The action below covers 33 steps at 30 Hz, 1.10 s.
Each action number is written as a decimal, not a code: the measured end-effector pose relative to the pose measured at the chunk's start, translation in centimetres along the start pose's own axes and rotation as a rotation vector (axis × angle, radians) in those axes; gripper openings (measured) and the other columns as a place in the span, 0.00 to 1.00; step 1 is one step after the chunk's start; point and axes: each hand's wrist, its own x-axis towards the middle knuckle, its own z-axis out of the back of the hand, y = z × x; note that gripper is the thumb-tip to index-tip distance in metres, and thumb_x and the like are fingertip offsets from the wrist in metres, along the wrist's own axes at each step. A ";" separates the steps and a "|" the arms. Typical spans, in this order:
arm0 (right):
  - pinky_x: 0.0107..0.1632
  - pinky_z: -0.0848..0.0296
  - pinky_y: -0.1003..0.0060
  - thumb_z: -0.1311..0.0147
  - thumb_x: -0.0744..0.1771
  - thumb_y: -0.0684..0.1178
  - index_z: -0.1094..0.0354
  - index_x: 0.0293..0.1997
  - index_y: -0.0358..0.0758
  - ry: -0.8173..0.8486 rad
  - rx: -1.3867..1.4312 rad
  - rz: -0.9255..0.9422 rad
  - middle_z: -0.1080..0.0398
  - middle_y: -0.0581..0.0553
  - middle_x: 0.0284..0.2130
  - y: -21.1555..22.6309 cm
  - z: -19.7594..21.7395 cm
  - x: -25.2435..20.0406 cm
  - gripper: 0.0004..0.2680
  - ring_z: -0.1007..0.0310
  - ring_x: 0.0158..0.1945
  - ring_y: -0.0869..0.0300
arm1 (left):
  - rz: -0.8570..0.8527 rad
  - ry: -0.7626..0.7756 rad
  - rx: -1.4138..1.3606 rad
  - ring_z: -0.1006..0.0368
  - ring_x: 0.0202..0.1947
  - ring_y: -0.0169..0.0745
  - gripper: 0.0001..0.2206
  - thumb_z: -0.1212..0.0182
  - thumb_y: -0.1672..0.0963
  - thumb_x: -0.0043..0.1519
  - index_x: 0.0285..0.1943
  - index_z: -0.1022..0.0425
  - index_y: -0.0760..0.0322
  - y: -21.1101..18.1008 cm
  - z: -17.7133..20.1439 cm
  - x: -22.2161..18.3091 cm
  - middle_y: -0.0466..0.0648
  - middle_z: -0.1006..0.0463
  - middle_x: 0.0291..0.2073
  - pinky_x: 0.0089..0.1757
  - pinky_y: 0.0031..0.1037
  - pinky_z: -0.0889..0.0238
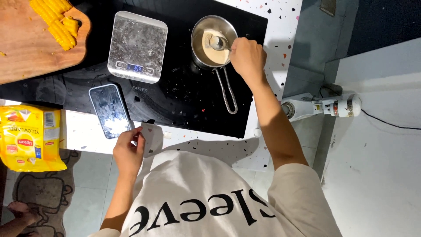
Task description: Stirring a liquid mixture in a saucepan on an induction stove while referencing a recipe on a phone.
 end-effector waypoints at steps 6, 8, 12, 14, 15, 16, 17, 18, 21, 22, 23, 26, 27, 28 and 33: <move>0.39 0.28 0.37 0.54 0.68 0.41 0.22 0.43 0.47 0.082 0.023 -0.026 0.22 0.33 0.37 0.0 -0.3 -0.1 0.10 0.24 0.42 0.29 | -0.041 -0.005 -0.006 0.29 0.27 0.35 0.07 0.40 0.58 0.68 0.51 0.18 0.60 0.4 -0.2 -0.2 0.42 0.21 0.38 0.34 0.27 0.35; 0.40 0.26 0.38 0.52 0.66 0.39 0.21 0.42 0.48 0.032 0.026 -0.030 0.21 0.34 0.37 0.2 0.8 0.0 0.11 0.23 0.41 0.30 | -0.068 -0.026 -0.034 0.30 0.27 0.35 0.07 0.40 0.60 0.67 0.51 0.18 0.62 0.2 -0.2 -0.2 0.44 0.22 0.38 0.34 0.26 0.35; 0.42 0.31 0.39 0.56 0.67 0.42 0.25 0.42 0.50 0.147 0.039 -0.110 0.24 0.33 0.39 0.0 -1.4 0.6 0.10 0.27 0.44 0.30 | -0.028 -0.016 -0.029 0.29 0.28 0.35 0.08 0.40 0.59 0.66 0.51 0.18 0.59 0.0 -0.3 -0.3 0.42 0.23 0.36 0.34 0.26 0.35; 0.39 0.28 0.39 0.56 0.66 0.38 0.23 0.43 0.47 0.084 0.047 -0.024 0.22 0.34 0.37 -0.1 -0.9 0.8 0.12 0.24 0.41 0.29 | -0.020 -0.007 -0.022 0.29 0.27 0.35 0.08 0.40 0.58 0.67 0.51 0.18 0.57 0.1 -0.5 -0.2 0.41 0.22 0.37 0.34 0.26 0.35; 0.39 0.28 0.39 0.56 0.66 0.38 0.23 0.43 0.47 0.083 0.048 -0.025 0.22 0.34 0.37 -0.1 -0.6 0.4 0.12 0.24 0.41 0.29 | -0.021 -0.006 -0.022 0.29 0.27 0.35 0.08 0.40 0.58 0.67 0.51 0.18 0.57 0.3 -0.3 -0.4 0.41 0.22 0.37 0.34 0.26 0.35; 0.37 0.28 0.39 0.57 0.66 0.38 0.23 0.42 0.48 0.047 0.062 -0.029 0.22 0.36 0.36 0.0 -0.2 0.3 0.12 0.24 0.40 0.30 | -0.032 -0.016 -0.030 0.29 0.28 0.35 0.08 0.40 0.59 0.67 0.52 0.18 0.59 0.3 -0.4 -0.4 0.42 0.23 0.37 0.34 0.26 0.34; 0.36 0.27 0.39 0.57 0.67 0.39 0.23 0.41 0.48 0.012 0.077 -0.033 0.21 0.37 0.35 0.1 0.2 0.2 0.12 0.23 0.39 0.32 | -0.042 -0.027 -0.039 0.28 0.29 0.34 0.09 0.40 0.59 0.67 0.52 0.18 0.60 0.4 -0.5 -0.4 0.43 0.23 0.36 0.34 0.26 0.33; 0.36 0.27 0.39 0.57 0.67 0.39 0.23 0.41 0.48 0.016 0.078 -0.034 0.21 0.37 0.35 0.0 -0.6 0.6 0.12 0.23 0.39 0.32 | -0.040 -0.023 -0.036 0.28 0.29 0.34 0.09 0.40 0.59 0.67 0.52 0.18 0.60 0.4 -0.5 -0.3 0.43 0.23 0.36 0.34 0.26 0.33; 0.41 0.31 0.38 0.58 0.66 0.38 0.24 0.45 0.51 0.130 0.076 -0.086 0.24 0.32 0.40 -0.2 -1.8 0.9 0.14 0.27 0.44 0.29 | -0.077 -0.032 -0.054 0.28 0.30 0.34 0.07 0.40 0.60 0.67 0.50 0.18 0.62 0.2 -0.7 -0.6 0.44 0.21 0.38 0.34 0.25 0.33; 0.42 0.30 0.38 0.57 0.64 0.37 0.24 0.40 0.52 0.142 0.046 -0.080 0.23 0.34 0.38 0.0 -1.1 0.9 0.14 0.26 0.43 0.29 | -0.065 -0.023 -0.055 0.29 0.30 0.34 0.08 0.40 0.60 0.67 0.51 0.18 0.61 0.0 -0.6 -0.4 0.43 0.22 0.38 0.34 0.25 0.33; 0.43 0.29 0.38 0.56 0.63 0.35 0.23 0.34 0.54 0.154 0.016 -0.074 0.23 0.36 0.36 0.2 -0.4 0.9 0.14 0.25 0.43 0.30 | -0.054 -0.013 -0.056 0.29 0.30 0.34 0.08 0.41 0.60 0.67 0.51 0.18 0.60 -0.2 -0.4 -0.3 0.43 0.22 0.38 0.34 0.25 0.33; 0.37 0.23 0.44 0.48 0.66 0.40 0.20 0.38 0.51 0.098 0.041 -0.046 0.21 0.39 0.34 -1.2 -0.1 0.9 0.09 0.22 0.39 0.36 | -0.053 -0.023 -0.069 0.28 0.30 0.34 0.08 0.40 0.60 0.67 0.51 0.18 0.62 -0.2 -0.2 -0.3 0.43 0.22 0.37 0.34 0.25 0.33; 0.37 0.23 0.44 0.48 0.66 0.40 0.20 0.38 0.51 0.101 0.041 -0.048 0.21 0.39 0.34 -1.4 -0.2 0.8 0.09 0.22 0.39 0.36 | -0.051 -0.020 -0.069 0.28 0.30 0.34 0.08 0.40 0.60 0.67 0.51 0.18 0.62 -0.2 -0.3 -0.4 0.43 0.22 0.37 0.34 0.25 0.33; 0.35 0.23 0.45 0.52 0.66 0.39 0.21 0.37 0.51 0.061 0.063 -0.039 0.21 0.42 0.33 -1.5 -0.3 0.7 0.10 0.22 0.37 0.36 | -0.065 -0.016 -0.082 0.27 0.32 0.34 0.08 0.40 0.60 0.67 0.52 0.18 0.64 -0.2 -0.3 -0.4 0.45 0.22 0.38 0.34 0.25 0.32; 0.37 0.27 0.39 0.54 0.66 0.40 0.22 0.39 0.51 0.107 0.082 -0.060 0.22 0.37 0.35 -0.4 -0.9 0.1 0.11 0.24 0.41 0.31 | -0.085 -0.012 -0.074 0.27 0.33 0.35 0.08 0.40 0.60 0.67 0.51 0.18 0.64 0.1 -0.8 -0.6 0.45 0.21 0.39 0.34 0.25 0.31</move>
